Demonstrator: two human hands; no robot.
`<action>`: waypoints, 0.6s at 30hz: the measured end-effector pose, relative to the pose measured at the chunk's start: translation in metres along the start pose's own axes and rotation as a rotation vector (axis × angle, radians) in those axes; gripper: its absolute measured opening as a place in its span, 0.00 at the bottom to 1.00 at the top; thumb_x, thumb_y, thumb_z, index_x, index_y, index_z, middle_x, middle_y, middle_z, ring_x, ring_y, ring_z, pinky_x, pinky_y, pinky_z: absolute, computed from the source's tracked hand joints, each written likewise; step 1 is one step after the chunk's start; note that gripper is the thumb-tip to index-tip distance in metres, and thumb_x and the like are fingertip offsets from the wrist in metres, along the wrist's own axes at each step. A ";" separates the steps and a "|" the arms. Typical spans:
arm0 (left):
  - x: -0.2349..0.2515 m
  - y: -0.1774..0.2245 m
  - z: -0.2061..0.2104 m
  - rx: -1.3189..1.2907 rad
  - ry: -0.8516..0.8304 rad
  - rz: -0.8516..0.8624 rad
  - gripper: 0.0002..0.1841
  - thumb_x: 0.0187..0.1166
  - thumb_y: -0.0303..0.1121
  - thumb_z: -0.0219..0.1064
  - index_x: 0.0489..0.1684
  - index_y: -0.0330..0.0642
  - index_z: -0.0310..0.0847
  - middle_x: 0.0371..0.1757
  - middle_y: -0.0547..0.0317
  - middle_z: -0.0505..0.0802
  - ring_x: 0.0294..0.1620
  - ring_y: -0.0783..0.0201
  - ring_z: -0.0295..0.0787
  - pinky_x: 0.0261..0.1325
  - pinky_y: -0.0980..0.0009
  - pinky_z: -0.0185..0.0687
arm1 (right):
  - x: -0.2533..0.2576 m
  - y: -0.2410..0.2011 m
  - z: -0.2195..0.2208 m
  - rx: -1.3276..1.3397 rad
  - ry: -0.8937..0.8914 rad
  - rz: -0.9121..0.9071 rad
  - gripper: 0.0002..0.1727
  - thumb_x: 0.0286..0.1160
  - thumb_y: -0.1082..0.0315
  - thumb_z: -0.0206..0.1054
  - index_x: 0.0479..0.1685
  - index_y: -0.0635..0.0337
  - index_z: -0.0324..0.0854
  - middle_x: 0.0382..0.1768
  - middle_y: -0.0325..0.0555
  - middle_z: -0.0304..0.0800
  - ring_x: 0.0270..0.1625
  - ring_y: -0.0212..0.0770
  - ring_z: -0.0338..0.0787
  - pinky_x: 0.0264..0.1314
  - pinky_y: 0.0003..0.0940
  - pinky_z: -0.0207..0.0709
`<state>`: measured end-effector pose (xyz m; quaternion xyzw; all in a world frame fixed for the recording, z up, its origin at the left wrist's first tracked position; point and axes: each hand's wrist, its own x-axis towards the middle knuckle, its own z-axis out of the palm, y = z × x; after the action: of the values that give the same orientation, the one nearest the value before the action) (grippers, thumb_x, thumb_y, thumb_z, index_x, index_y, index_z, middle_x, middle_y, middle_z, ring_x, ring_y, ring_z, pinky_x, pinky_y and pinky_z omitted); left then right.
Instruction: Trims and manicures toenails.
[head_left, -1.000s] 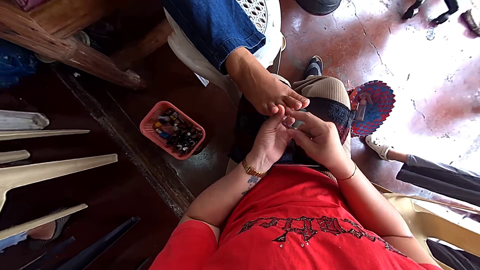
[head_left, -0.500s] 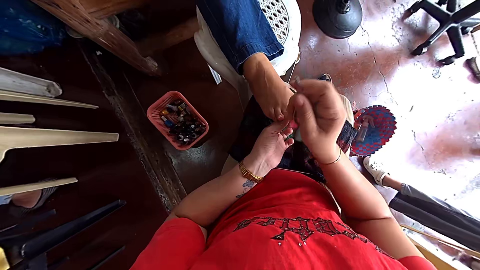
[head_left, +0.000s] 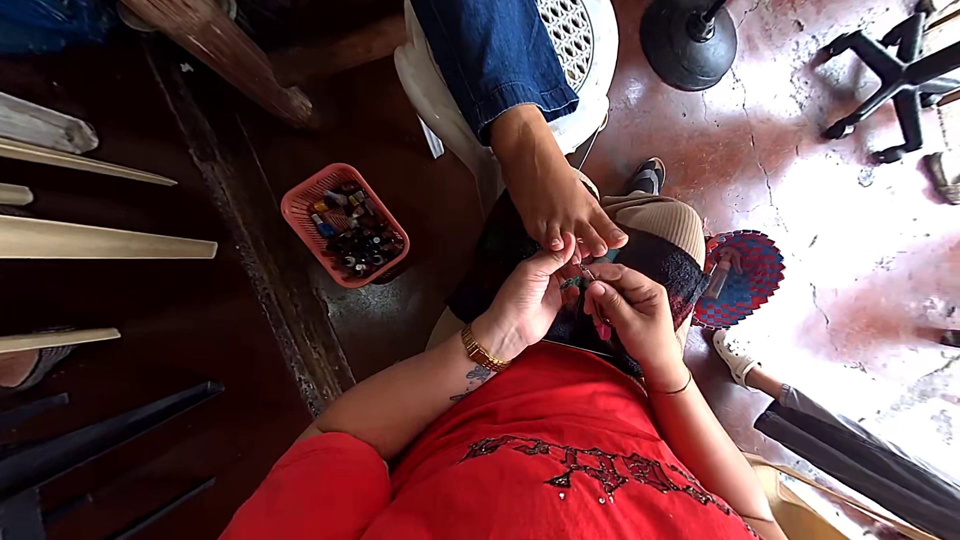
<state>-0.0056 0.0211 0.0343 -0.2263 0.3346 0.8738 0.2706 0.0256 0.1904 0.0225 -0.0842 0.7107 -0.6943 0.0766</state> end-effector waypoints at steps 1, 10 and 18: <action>0.000 0.000 0.000 0.004 0.006 -0.006 0.14 0.91 0.42 0.54 0.44 0.49 0.86 0.47 0.62 0.91 0.48 0.66 0.87 0.52 0.66 0.85 | 0.000 0.000 0.001 -0.003 0.005 -0.007 0.12 0.86 0.72 0.62 0.60 0.64 0.86 0.29 0.39 0.91 0.22 0.26 0.83 0.23 0.20 0.79; 0.001 0.000 0.000 0.018 0.026 -0.007 0.11 0.89 0.41 0.59 0.43 0.51 0.86 0.45 0.64 0.90 0.47 0.68 0.87 0.51 0.69 0.84 | 0.000 -0.004 0.006 -0.166 0.062 -0.099 0.13 0.82 0.75 0.65 0.61 0.68 0.87 0.30 0.40 0.92 0.24 0.26 0.84 0.26 0.20 0.82; 0.003 -0.002 -0.003 0.018 -0.015 0.026 0.11 0.89 0.41 0.59 0.44 0.51 0.88 0.46 0.64 0.92 0.47 0.69 0.88 0.48 0.71 0.84 | -0.001 -0.009 0.011 0.381 0.098 0.243 0.13 0.87 0.70 0.61 0.56 0.63 0.89 0.22 0.44 0.87 0.16 0.28 0.78 0.20 0.22 0.78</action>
<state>-0.0055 0.0212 0.0295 -0.2129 0.3431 0.8760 0.2637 0.0290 0.1793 0.0317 0.0517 0.5745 -0.8049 0.1396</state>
